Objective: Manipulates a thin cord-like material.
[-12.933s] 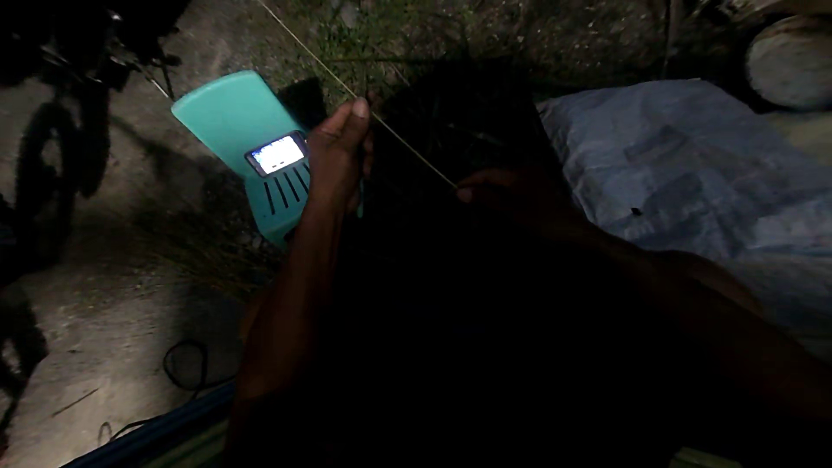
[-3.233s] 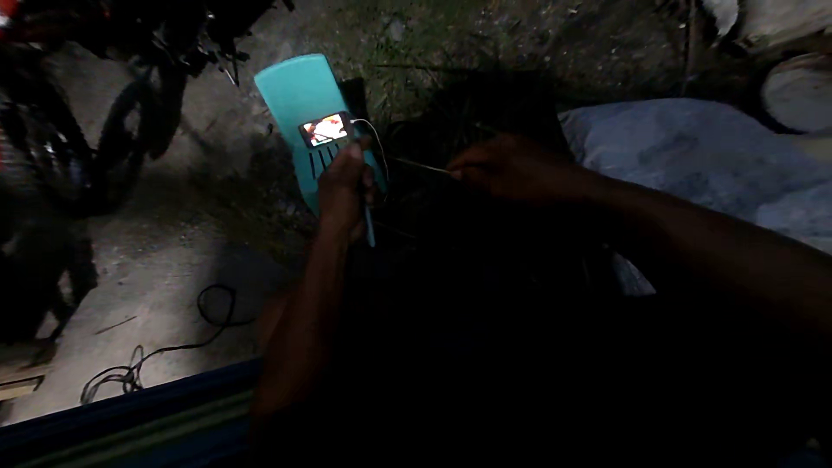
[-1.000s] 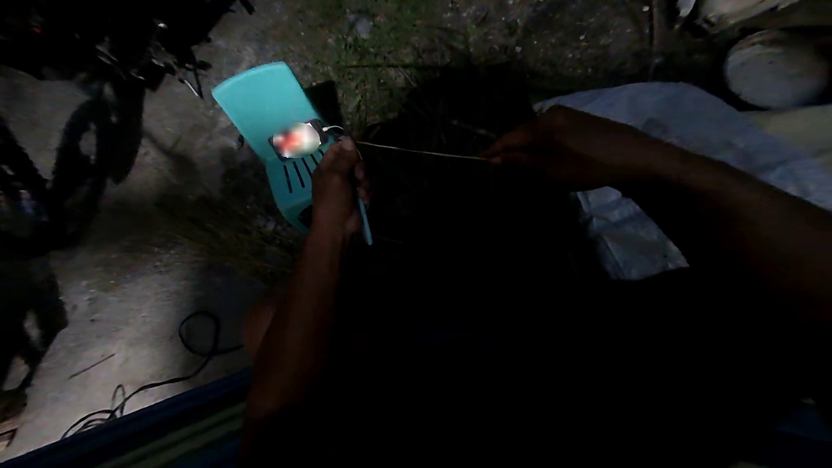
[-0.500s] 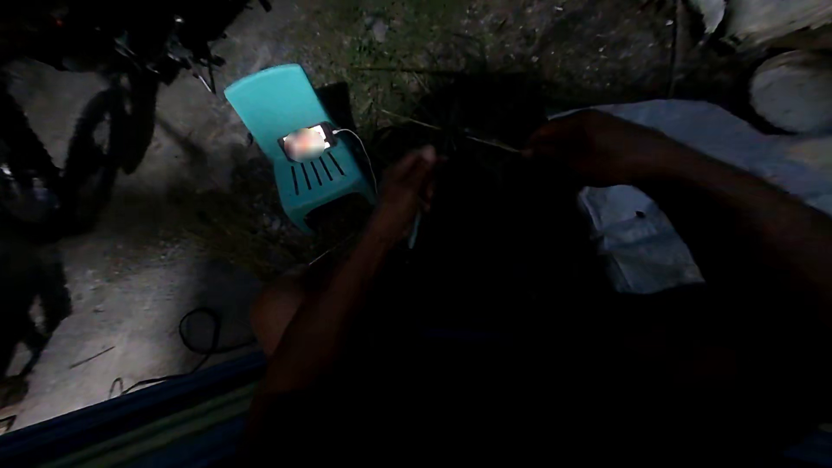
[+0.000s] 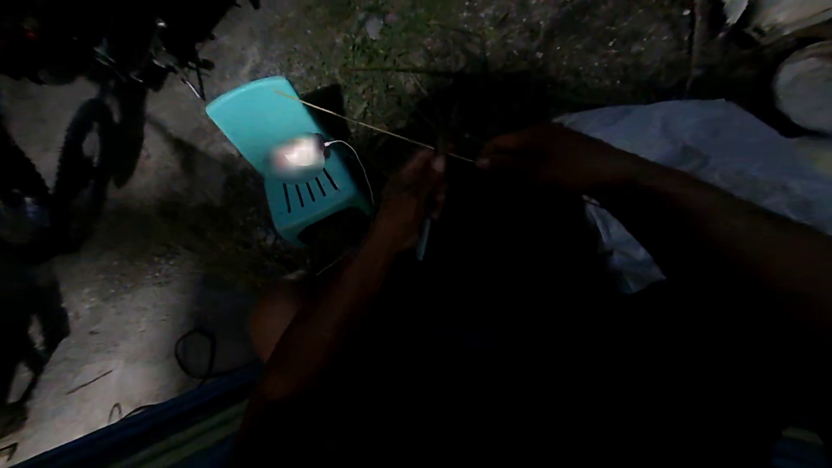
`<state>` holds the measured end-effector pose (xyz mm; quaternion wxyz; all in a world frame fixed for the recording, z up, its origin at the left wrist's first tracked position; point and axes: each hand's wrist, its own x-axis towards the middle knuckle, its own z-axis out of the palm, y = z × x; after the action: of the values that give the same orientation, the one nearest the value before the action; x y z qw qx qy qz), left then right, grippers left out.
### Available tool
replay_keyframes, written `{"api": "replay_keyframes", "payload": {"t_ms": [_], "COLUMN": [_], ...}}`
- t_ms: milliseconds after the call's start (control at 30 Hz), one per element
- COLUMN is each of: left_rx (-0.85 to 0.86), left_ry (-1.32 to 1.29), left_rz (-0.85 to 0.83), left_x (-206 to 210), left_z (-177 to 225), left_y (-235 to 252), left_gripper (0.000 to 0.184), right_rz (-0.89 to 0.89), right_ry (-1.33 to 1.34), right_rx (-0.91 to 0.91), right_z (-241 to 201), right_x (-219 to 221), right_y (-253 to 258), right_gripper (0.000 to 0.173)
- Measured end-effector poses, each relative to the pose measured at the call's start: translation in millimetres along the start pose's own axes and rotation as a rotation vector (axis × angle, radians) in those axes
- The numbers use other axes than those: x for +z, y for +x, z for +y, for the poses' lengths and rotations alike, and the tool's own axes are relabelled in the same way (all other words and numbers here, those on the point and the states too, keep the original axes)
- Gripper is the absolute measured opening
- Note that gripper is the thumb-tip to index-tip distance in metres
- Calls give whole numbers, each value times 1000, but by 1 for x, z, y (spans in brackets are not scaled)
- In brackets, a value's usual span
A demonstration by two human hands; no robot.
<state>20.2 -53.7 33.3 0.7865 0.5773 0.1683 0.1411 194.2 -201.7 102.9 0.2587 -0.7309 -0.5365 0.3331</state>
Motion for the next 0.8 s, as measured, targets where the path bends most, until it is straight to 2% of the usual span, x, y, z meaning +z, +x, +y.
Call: {"api": "replay_keyframes", "payload": {"t_ms": [100, 367, 500, 600, 667, 800], "left_rx": [-19, 73, 173, 205, 187, 70], "left_ry": [1, -88, -203, -331, -242, 39], "left_rz": [-47, 201, 373, 465, 348, -29], "left_x": [1, -52, -93, -90, -70, -6], "left_z": [-3, 21, 41, 43, 31, 0], "left_y": [9, 39, 48, 52, 49, 27], "left_gripper": [24, 28, 30, 34, 34, 35], "right_rz": [-8, -7, -42, -91, -86, -98], "right_ry": [-10, -132, -101, -7, 67, 183], "right_rx": [1, -114, -77, 8, 44, 27], "right_z": [3, 12, 24, 21, 19, 16], "right_x": [1, -25, -39, -41, -34, -15], "right_y": [14, 19, 15, 16, 19, 26], "right_gripper": [30, 26, 26, 25, 27, 31]}}
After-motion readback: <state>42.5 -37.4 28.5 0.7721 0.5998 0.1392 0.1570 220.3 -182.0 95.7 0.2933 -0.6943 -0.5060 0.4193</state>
